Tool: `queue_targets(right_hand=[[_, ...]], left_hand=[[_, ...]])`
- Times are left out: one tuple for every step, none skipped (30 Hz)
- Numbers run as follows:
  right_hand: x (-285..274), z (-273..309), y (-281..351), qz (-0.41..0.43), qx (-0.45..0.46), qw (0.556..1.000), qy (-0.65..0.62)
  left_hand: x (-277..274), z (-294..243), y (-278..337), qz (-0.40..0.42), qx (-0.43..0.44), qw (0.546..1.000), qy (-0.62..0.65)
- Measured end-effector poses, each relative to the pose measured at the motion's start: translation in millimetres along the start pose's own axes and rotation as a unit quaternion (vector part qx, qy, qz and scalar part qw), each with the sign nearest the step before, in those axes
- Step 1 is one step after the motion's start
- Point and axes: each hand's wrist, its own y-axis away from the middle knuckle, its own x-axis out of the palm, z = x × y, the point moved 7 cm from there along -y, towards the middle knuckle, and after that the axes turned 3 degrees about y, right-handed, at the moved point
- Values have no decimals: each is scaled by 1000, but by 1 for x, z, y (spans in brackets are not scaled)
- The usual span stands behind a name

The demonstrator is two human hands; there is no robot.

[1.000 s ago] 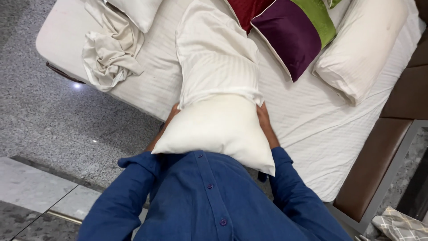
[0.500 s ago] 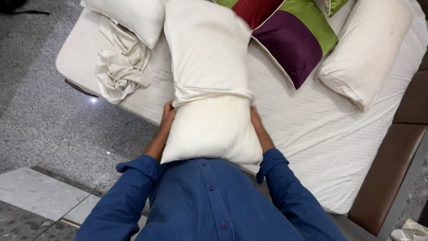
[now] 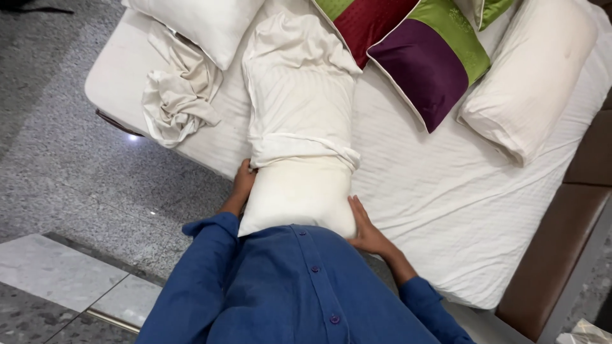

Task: The person inserts a white pillow into a white pillowcase on a bed, smoothing the fabric and adjusting the corners. They then arrange the pillow on the bed alongside other decorative pillows.

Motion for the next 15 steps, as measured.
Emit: queue_targets(right_hand=[[-2, 18, 12, 9, -11, 999, 42], [-2, 26, 14, 10, -7, 999, 45], [-6, 40, 16, -17, -39, 997, 68], [-8, 55, 18, -41, -73, 992, 89], [3, 43, 14, -37, -71, 993, 91], [9, 39, 7, -86, -119, 981, 127], [15, 36, 3, -135, -165, 963, 162], [16, 41, -3, -136, -169, 962, 165], [12, 49, -5, -181, -186, 951, 169], [15, 55, -2, -222, -200, 939, 169], [21, 58, -1, -217, -203, 940, 169], [17, 57, -9, -231, -172, 951, 115], [13, 56, -16, -243, -141, 958, 61], [13, 51, -27, -241, -146, 957, 62], [10, 41, -39, -250, -124, 960, 15]], left_hand=[[-4, -14, 2, -17, -1, 999, -33], [2, -22, -4, -15, -4, 999, -28], [-1, -40, -8, -78, 61, 995, -13], [-8, -56, -9, -142, 124, 982, 0], [1, -66, -8, -143, 120, 982, 2], [2, -78, -12, -162, 118, 977, 68], [3, -90, -15, -179, 115, 968, 133], [7, -100, -21, -183, 118, 967, 135], [13, -109, -28, -166, 113, 962, 183], [17, -112, -27, -150, 102, 956, 229], [18, -117, -22, -154, 100, 956, 229], [21, -130, -27, -146, 123, 949, 251], [23, -144, -32, -137, 145, 941, 273], [23, -150, -38, -141, 148, 940, 273], [28, -157, -45, -105, 147, 948, 263]])
